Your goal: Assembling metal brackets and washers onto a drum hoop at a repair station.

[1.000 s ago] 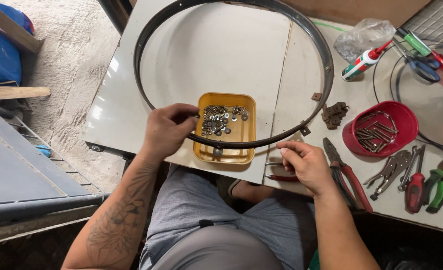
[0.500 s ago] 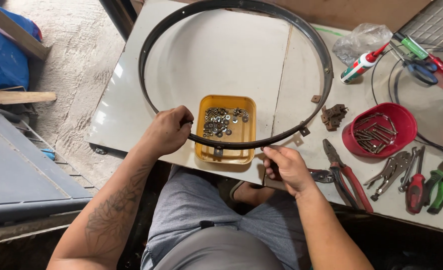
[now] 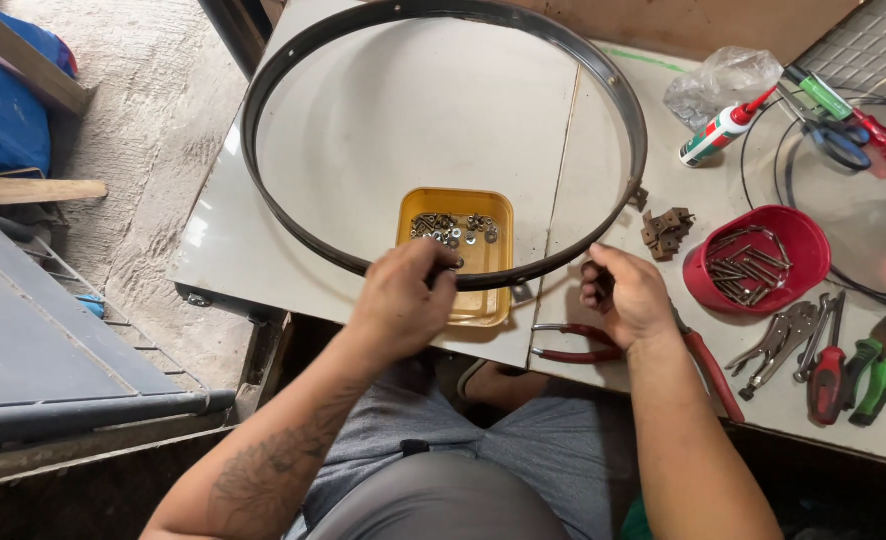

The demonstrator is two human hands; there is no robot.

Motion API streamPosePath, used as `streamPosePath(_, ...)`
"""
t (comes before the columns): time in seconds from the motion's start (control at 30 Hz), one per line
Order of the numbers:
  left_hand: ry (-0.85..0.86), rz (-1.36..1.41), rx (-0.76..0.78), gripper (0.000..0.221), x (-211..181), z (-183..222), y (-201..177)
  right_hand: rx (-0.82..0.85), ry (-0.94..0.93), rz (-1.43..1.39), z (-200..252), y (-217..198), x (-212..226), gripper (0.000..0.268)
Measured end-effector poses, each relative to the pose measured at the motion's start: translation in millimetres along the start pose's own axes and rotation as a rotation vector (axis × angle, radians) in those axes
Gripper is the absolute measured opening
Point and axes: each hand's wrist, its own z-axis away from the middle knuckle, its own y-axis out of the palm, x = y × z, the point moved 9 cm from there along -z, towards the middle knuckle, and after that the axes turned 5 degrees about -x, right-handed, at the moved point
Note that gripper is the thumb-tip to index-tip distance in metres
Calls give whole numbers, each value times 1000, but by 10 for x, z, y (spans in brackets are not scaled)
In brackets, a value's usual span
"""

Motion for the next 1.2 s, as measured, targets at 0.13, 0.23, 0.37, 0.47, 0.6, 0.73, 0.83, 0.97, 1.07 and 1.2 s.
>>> streamPosePath(0.13, 70, 66, -33, 17, -161, 87, 279, 5, -6, 7, -286, -66, 0, 17)
streamPosePath(0.23, 93, 89, -58, 16, -253, 68, 440, -2, -2, -30, -304, -25, 114, 23)
streamPosePath(0.37, 168, 86, -264, 16, -316, 40, 584, -24, -43, -12, -336, 43, 192, 36)
streamPosePath(0.47, 259, 47, -401, 17, -361, 24, 685, -26, -59, -15, -307, 107, 212, 46)
streamPosePath(0.6, 439, -21, -499, 19, -427, -4, 991, -55, -76, -21, -260, 83, 256, 48)
streamPosePath(0.73, 558, -66, -509, 19, -593, -50, 966, -96, -81, -50, -419, -64, 110, 42)
streamPosePath(0.83, 583, -72, -498, 19, -660, -18, 993, -128, -96, -80, -593, -204, -36, 39)
streamPosePath(0.97, 571, -21, -482, 19, -728, -4, 863, -123, -237, -143, -554, -314, 7, 40)
streamPosePath(1.07, 535, 87, -453, 18, -573, 56, 698, -71, -354, -121, -240, -242, 173, 37)
streamPosePath(1.2, 427, 159, -445, 15, -290, 188, 9, -9, -587, 165, 236, -29, 324, 22)
